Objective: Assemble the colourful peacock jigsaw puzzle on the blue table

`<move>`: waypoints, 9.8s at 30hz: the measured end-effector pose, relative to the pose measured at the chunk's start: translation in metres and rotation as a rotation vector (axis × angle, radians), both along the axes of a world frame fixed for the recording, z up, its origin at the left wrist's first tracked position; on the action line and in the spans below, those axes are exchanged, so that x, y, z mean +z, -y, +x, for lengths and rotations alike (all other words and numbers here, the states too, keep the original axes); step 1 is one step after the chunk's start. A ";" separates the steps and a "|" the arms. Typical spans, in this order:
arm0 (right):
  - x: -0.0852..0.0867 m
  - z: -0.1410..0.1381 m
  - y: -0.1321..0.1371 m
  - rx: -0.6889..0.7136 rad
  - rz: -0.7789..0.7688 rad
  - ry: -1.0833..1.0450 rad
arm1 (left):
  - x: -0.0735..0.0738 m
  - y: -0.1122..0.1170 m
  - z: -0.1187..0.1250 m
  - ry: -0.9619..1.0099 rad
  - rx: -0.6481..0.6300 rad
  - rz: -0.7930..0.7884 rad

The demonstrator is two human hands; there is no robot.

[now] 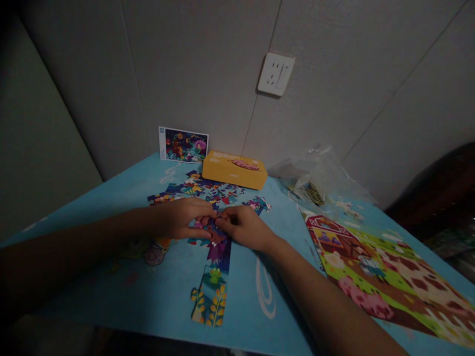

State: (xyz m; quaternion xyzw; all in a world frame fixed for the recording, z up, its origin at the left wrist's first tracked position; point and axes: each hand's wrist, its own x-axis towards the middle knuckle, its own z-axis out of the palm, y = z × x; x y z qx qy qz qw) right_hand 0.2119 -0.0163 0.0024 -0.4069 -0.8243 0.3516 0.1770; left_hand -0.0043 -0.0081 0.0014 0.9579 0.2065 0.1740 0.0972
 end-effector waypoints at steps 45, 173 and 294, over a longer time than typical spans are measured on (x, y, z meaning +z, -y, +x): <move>0.002 -0.001 0.003 -0.026 0.072 0.005 | 0.006 0.004 0.002 0.139 0.060 0.055; 0.004 0.009 -0.015 -0.556 0.240 -0.614 | 0.015 0.000 0.002 0.425 0.530 0.246; 0.000 -0.001 -0.002 -0.133 0.191 0.103 | 0.017 -0.012 -0.021 -0.291 0.483 -0.102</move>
